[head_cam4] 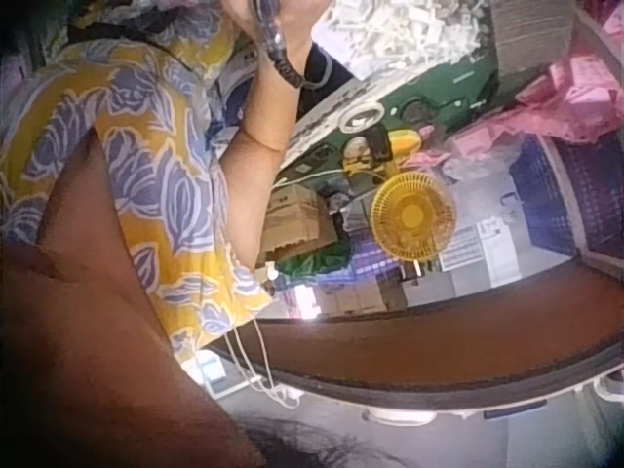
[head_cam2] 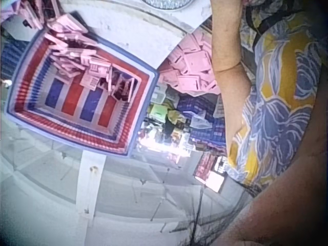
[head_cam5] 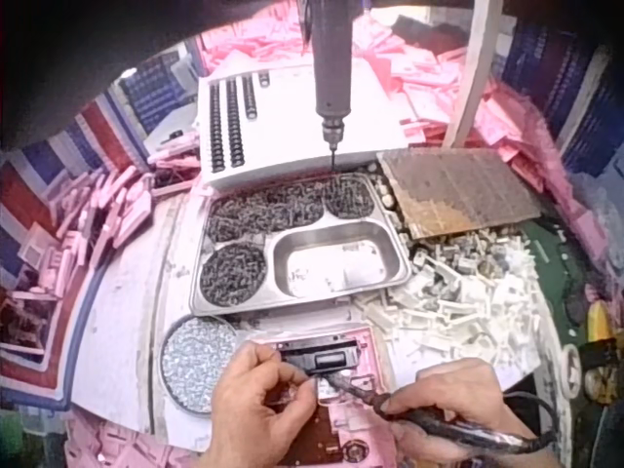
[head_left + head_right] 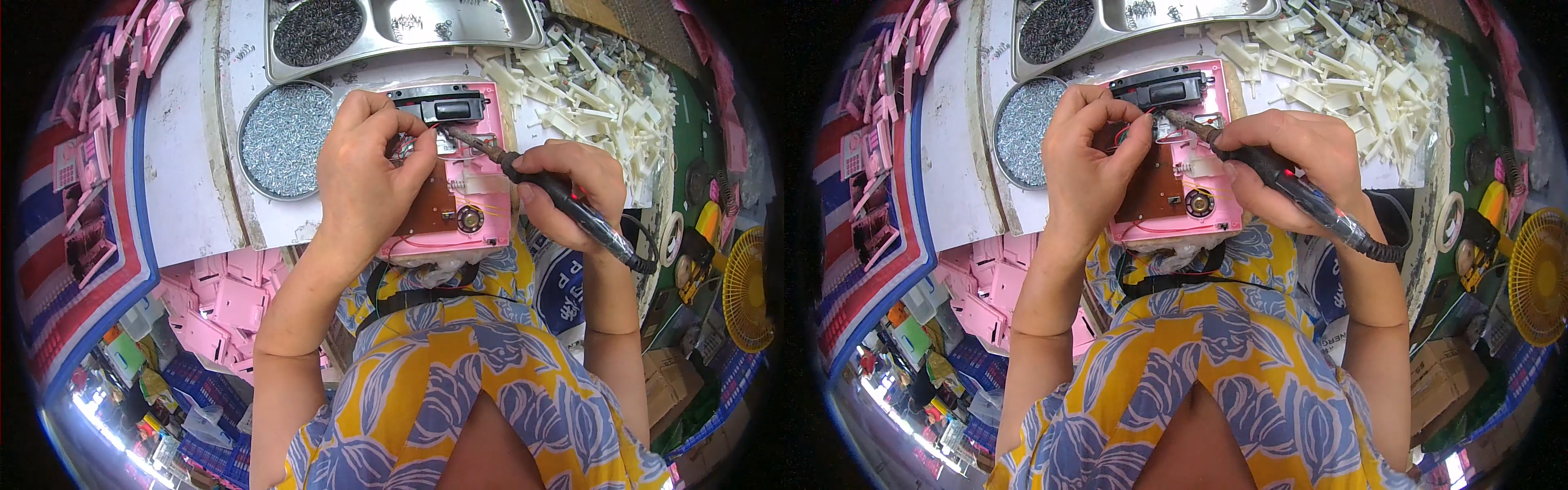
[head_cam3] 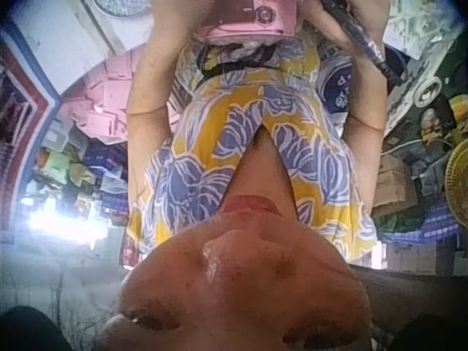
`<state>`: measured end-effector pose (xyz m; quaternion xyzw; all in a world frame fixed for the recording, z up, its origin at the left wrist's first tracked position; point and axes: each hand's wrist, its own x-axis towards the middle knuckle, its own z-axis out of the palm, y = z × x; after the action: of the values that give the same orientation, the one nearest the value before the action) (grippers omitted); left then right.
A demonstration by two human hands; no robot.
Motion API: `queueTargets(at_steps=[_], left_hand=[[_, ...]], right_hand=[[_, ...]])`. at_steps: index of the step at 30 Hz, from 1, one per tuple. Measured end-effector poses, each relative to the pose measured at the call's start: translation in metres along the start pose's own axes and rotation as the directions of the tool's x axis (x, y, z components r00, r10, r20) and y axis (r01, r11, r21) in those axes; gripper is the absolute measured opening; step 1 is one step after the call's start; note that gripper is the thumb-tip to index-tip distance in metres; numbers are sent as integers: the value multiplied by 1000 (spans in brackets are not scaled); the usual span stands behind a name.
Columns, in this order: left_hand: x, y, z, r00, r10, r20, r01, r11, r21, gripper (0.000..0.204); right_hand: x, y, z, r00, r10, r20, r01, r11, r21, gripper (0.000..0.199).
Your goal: Assembling and soldering components into a pink electronic toy device.
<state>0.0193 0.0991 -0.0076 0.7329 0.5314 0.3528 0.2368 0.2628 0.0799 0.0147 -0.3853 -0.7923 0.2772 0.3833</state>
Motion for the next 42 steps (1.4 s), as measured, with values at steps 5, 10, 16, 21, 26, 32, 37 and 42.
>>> queueTargets(at_steps=[5,10,16,21,26,32,37,42], left_hand=[[1,3,5,1000,21,-21,-20,999,30,10],[0,4,7,997,65,-52,-60,994,87,10],[-1,2,9,992,100,-81,-92,991,92,10],[-1,4,8,996,63,-64,-57,994,92,11],[0,5,7,996,68,-59,-62,994,86,11],[-1,2,8,991,94,-90,-87,993,80,13],[-1,12,0,988,97,-119,-86,992,95,16],[6,32,1,953,304,0,-301,943,140,20]], right_hand=[[-1,0,-1,1000,-14,1,14,1000,-19,22],[1,0,-3,1000,-29,11,30,999,-35,21],[-10,-7,-13,1000,-20,-17,20,999,-37,21],[-28,-8,-23,993,48,-104,-51,998,-21,23],[-36,-9,-27,979,119,-166,-118,993,17,23],[-42,-6,-31,969,140,-204,-143,990,-4,23],[-48,-1,-34,958,128,-256,-131,991,5,24],[-52,-2,-38,942,180,-285,-182,983,18,25]])
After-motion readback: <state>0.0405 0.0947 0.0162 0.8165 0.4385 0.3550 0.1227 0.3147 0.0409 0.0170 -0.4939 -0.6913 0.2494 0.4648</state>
